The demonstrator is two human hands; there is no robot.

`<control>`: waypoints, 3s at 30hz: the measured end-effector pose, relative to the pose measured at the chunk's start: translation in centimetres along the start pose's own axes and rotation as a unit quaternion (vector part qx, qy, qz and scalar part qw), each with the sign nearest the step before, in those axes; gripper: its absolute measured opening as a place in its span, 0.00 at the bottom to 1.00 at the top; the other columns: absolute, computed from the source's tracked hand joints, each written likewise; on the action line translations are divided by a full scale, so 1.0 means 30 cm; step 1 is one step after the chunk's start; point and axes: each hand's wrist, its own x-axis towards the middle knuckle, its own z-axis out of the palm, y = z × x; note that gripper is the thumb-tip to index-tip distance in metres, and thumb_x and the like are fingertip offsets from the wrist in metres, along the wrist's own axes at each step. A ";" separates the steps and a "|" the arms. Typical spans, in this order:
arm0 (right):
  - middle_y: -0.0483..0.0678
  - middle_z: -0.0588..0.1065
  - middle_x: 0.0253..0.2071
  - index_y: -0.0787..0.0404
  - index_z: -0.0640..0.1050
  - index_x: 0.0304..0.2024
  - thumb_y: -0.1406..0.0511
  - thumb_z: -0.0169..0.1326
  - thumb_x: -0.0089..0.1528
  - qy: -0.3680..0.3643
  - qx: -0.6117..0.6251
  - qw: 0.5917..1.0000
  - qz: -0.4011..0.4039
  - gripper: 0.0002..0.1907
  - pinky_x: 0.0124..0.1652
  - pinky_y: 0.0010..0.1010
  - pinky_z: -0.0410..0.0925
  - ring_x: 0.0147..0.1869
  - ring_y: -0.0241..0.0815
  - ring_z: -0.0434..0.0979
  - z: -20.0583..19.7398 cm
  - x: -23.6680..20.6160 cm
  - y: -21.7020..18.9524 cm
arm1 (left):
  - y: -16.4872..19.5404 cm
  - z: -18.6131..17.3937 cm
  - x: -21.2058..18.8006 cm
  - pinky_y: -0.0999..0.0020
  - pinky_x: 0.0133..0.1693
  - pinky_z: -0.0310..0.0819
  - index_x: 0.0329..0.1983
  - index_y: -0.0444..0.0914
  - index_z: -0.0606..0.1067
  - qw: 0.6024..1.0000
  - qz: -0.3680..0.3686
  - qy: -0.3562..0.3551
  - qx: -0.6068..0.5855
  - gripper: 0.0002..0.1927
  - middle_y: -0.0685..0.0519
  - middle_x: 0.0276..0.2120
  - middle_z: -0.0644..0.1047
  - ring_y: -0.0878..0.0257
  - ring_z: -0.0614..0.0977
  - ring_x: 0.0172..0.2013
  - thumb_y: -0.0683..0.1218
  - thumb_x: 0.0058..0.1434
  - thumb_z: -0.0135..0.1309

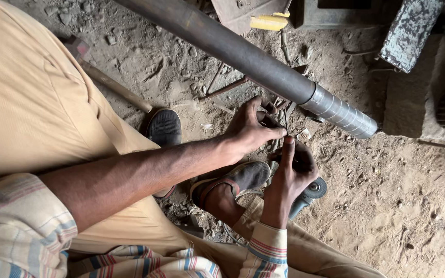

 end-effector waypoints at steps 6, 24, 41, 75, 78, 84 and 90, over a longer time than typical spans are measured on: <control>0.45 0.79 0.30 0.58 0.81 0.38 0.57 0.63 0.67 -0.048 0.003 0.998 -0.041 0.12 0.32 0.29 0.76 0.29 0.35 0.79 0.004 0.002 0.019 | -0.037 0.005 0.015 0.60 0.49 0.82 0.50 0.43 0.71 1.000 0.023 -0.012 -0.011 0.24 0.56 0.41 0.81 0.63 0.83 0.43 0.42 0.51 0.67; 0.48 0.79 0.33 0.67 0.81 0.45 0.56 0.60 0.70 -0.067 0.054 0.995 -0.042 0.18 0.35 0.27 0.75 0.32 0.35 0.79 0.010 0.008 0.035 | -0.070 0.018 0.040 0.68 0.40 0.87 0.45 0.42 0.81 0.990 0.100 -0.090 -0.031 0.10 0.57 0.35 0.82 0.68 0.84 0.34 0.42 0.59 0.63; 0.52 0.83 0.43 0.63 0.81 0.55 0.62 0.60 0.68 -0.045 0.079 0.994 0.058 0.16 0.39 0.29 0.80 0.40 0.39 0.85 0.002 0.036 0.061 | -0.112 0.019 0.060 0.51 0.64 0.67 0.41 0.43 0.78 0.997 0.059 0.023 0.030 0.09 0.53 0.51 0.77 0.59 0.77 0.57 0.43 0.59 0.64; 0.53 0.84 0.48 0.64 0.81 0.53 0.65 0.64 0.63 -0.057 0.148 0.986 0.061 0.16 0.42 0.30 0.81 0.42 0.40 0.86 -0.009 0.052 0.082 | -0.078 -0.001 0.044 0.68 0.42 0.86 0.45 0.40 0.75 0.997 0.051 0.048 -0.011 0.15 0.54 0.38 0.80 0.65 0.82 0.37 0.37 0.54 0.61; 0.52 0.83 0.45 0.65 0.81 0.49 0.62 0.63 0.66 -0.056 0.196 0.974 0.103 0.14 0.41 0.30 0.80 0.41 0.39 0.85 -0.023 0.062 0.093 | -0.068 -0.003 0.045 0.68 0.42 0.84 0.45 0.41 0.76 0.997 0.054 0.055 -0.024 0.15 0.55 0.38 0.83 0.66 0.84 0.36 0.40 0.55 0.64; 0.51 0.83 0.42 0.63 0.81 0.47 0.59 0.61 0.69 -0.050 0.199 0.974 0.095 0.13 0.39 0.30 0.78 0.37 0.37 0.81 -0.018 0.057 0.091 | -0.073 -0.004 0.057 0.63 0.41 0.83 0.45 0.41 0.76 0.998 0.046 0.040 -0.021 0.15 0.55 0.38 0.84 0.65 0.83 0.36 0.43 0.57 0.67; 0.49 0.83 0.41 0.62 0.81 0.46 0.59 0.61 0.67 -0.058 0.188 0.977 0.087 0.12 0.40 0.30 0.78 0.40 0.38 0.84 -0.018 0.047 0.079 | -0.112 0.011 0.065 0.60 0.51 0.85 0.37 0.45 0.81 0.997 0.077 0.014 -0.009 0.06 0.57 0.40 0.84 0.65 0.85 0.40 0.47 0.57 0.65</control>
